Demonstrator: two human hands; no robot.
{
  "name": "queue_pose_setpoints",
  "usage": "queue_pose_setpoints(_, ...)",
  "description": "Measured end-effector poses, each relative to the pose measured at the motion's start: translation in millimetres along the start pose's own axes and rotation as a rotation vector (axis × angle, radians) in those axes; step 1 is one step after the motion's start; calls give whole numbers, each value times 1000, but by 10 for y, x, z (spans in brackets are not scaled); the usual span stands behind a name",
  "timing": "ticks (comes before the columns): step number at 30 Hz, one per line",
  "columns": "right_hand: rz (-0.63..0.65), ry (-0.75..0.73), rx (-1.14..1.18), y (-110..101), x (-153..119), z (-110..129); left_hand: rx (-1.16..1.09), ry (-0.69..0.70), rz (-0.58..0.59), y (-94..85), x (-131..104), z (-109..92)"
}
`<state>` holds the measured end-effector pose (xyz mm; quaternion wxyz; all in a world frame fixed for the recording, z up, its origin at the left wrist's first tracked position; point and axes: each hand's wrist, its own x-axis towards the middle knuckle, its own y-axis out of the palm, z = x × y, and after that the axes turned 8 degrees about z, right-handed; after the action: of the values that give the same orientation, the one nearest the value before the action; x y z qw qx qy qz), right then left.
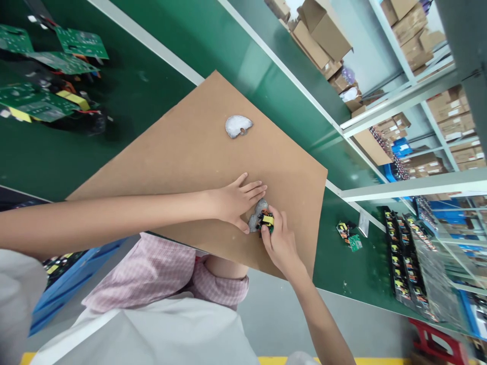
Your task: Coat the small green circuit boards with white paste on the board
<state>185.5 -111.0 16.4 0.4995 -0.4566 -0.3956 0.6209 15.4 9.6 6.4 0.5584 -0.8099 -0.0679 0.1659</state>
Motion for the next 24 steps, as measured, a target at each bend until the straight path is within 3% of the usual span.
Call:
queue_pose_setpoints(4, -30, 17, 13, -32, 54, -10, -16, 3, -14, 8, 7, 2)
queue_pose_setpoints(12, 26, 17, 14, -54, -8, 35, -26, 15, -78, 54, 17, 5)
queue_pose_setpoints(19, 55, 49, 19, -67, 17, 42, 59, -15, 34, -20, -8, -21)
queue_pose_setpoints(24, 17, 49, 18, -67, 30, 45, 50, -18, 32, -18, -8, -21)
